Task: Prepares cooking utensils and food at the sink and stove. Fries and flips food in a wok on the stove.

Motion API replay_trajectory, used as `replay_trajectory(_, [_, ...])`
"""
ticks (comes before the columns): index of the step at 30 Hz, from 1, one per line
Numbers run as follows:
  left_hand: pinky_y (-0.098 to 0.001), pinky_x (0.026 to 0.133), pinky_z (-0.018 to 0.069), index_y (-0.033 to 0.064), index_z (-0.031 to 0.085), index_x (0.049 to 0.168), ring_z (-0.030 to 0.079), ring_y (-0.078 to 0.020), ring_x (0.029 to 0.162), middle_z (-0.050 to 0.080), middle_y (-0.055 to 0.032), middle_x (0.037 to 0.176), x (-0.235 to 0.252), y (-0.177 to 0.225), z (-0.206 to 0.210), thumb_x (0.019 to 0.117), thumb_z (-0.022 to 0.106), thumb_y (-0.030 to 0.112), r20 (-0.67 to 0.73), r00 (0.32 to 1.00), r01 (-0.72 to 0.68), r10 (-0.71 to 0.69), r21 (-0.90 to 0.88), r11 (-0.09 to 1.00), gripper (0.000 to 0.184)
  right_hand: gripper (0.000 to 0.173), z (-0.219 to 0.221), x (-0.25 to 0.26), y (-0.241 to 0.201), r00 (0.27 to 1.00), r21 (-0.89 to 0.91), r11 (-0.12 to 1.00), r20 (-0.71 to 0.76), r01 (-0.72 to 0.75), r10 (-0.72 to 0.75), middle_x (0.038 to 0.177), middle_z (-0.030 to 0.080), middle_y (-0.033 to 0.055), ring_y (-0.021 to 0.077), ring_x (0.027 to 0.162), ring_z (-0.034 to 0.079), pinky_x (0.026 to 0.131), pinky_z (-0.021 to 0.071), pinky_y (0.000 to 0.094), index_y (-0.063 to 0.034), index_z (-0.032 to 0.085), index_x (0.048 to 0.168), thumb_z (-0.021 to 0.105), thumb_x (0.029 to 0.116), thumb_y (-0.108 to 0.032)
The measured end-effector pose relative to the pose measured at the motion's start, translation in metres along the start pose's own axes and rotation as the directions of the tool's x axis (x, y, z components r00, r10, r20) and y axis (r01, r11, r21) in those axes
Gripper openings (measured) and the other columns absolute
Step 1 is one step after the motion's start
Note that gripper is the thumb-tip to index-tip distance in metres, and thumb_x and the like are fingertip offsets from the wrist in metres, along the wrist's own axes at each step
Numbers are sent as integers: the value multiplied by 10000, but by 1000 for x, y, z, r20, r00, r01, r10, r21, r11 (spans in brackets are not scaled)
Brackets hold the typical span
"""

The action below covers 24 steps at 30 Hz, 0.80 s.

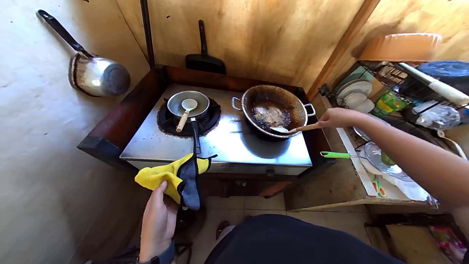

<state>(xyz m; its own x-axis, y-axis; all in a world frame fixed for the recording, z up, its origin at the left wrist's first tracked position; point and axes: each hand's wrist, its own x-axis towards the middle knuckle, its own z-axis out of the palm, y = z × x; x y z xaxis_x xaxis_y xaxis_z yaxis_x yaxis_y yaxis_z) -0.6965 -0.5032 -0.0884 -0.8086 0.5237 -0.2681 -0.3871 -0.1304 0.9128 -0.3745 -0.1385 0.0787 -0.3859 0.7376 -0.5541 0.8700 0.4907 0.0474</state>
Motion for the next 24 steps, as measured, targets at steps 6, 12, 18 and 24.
replay_trajectory(6, [-294,931,558,63,507,1339,643,-64,1093,649,-8,1194,-2,-1,-1,1108,317,226,-1,1000,-1,1,6,1000,340,423,-40,5,-30,997,-290,955,34,-54,66,946,676,246,422,963,652,848,478,637,51,700,903,580,1059,-324])
replay_trajectory(12, [-292,918,567,66,524,1309,657,-66,1070,665,-4,1165,-5,-3,-5,1108,330,216,-28,1000,-7,7,-6,1000,318,366,-24,24,-53,998,-336,941,11,-47,54,1056,686,255,440,1060,655,867,488,662,37,706,968,592,1047,-302])
replay_trajectory(18, [-286,933,559,68,522,1316,649,-62,1083,659,-1,1181,-8,-5,-9,1109,328,214,-38,999,-3,2,-10,1000,320,370,11,30,-32,998,-267,962,-50,-61,49,972,692,226,423,991,674,805,514,640,1,711,923,579,1051,-320])
replay_trajectory(24, [-284,911,563,62,517,1310,655,-59,1053,661,2,1152,-11,-3,-9,1110,315,216,-31,999,-12,12,1,1000,323,437,42,14,-4,996,-2,1000,-84,-28,28,897,674,218,378,899,648,825,484,589,36,711,932,514,1090,-320])
